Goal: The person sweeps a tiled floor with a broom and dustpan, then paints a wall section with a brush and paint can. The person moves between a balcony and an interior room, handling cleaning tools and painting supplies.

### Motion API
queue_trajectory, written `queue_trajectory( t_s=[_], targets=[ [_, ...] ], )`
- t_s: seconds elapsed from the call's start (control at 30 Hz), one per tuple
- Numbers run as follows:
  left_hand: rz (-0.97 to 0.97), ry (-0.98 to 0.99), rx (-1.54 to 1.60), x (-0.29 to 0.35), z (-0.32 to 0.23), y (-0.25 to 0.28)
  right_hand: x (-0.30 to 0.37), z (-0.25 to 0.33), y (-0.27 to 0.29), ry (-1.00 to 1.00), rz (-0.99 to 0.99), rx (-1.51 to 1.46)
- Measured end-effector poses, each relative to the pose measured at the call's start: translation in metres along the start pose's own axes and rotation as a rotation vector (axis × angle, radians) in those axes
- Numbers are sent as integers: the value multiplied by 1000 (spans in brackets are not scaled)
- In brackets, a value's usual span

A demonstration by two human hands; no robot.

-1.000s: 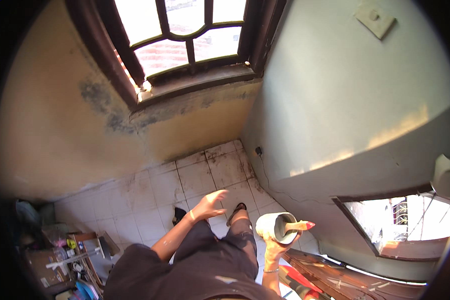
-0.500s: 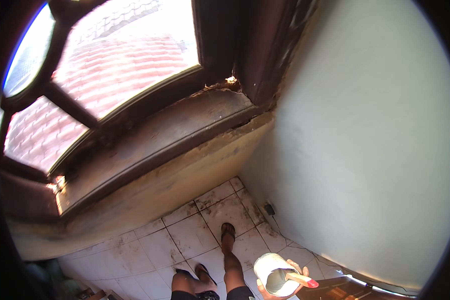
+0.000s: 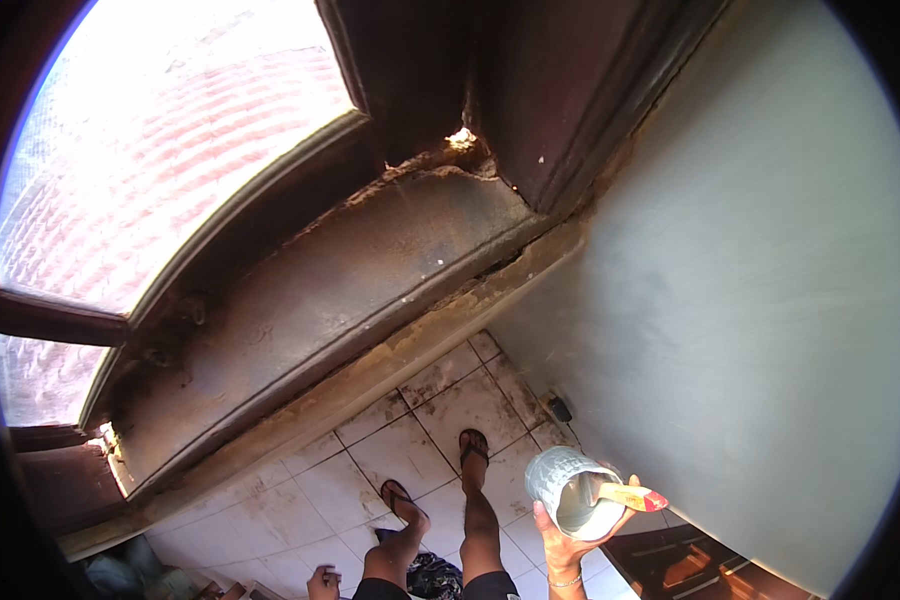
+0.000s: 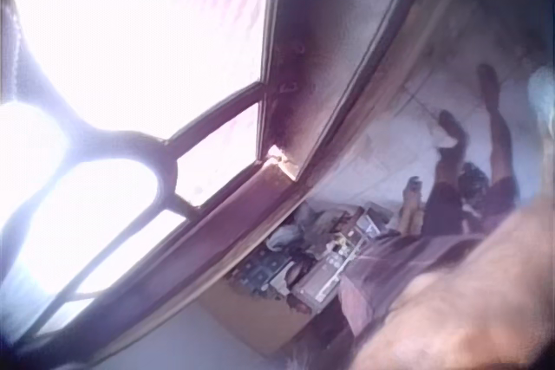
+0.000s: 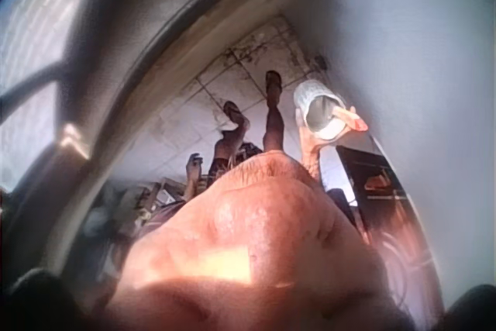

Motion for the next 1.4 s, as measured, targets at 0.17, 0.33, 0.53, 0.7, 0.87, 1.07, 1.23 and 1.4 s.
queue_trajectory(
  t_s=[0.17,0.33,0.53,0.7,0.87,1.07,1.23,1.4],
  targets=[
    [46,69,86,15,-122,-28,1,20,12,38,-38,60],
    [336,-74,330,67,-215,-52,26,29,39,221,-91,314],
    [679,-423,284,57,-393,-28,68,35,63,60,-30,-16],
    [409,-580,81,46,-319,-19,99,66,89,-6,-50,113],
    [214,-145,-229,7,-105,15,103,63,89,-67,-3,159],
    [103,421,-418,95,58,48,74,34,58,66,48,76],
    [58,544,-292,87,34,-16,42,22,34,66,96,-4],
    [39,559,-221,89,15,-74,22,7,33,258,160,102]
  ],
)
Point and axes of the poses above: each hand's wrist, its own x-axis away from the middle knuckle, its own y-axis out of the back of the hand, z = x × y, the point moved 3 cm from there along -x, towards the middle knuckle, and after that the axes turned 11 degrees about x, right-handed, at the moved point
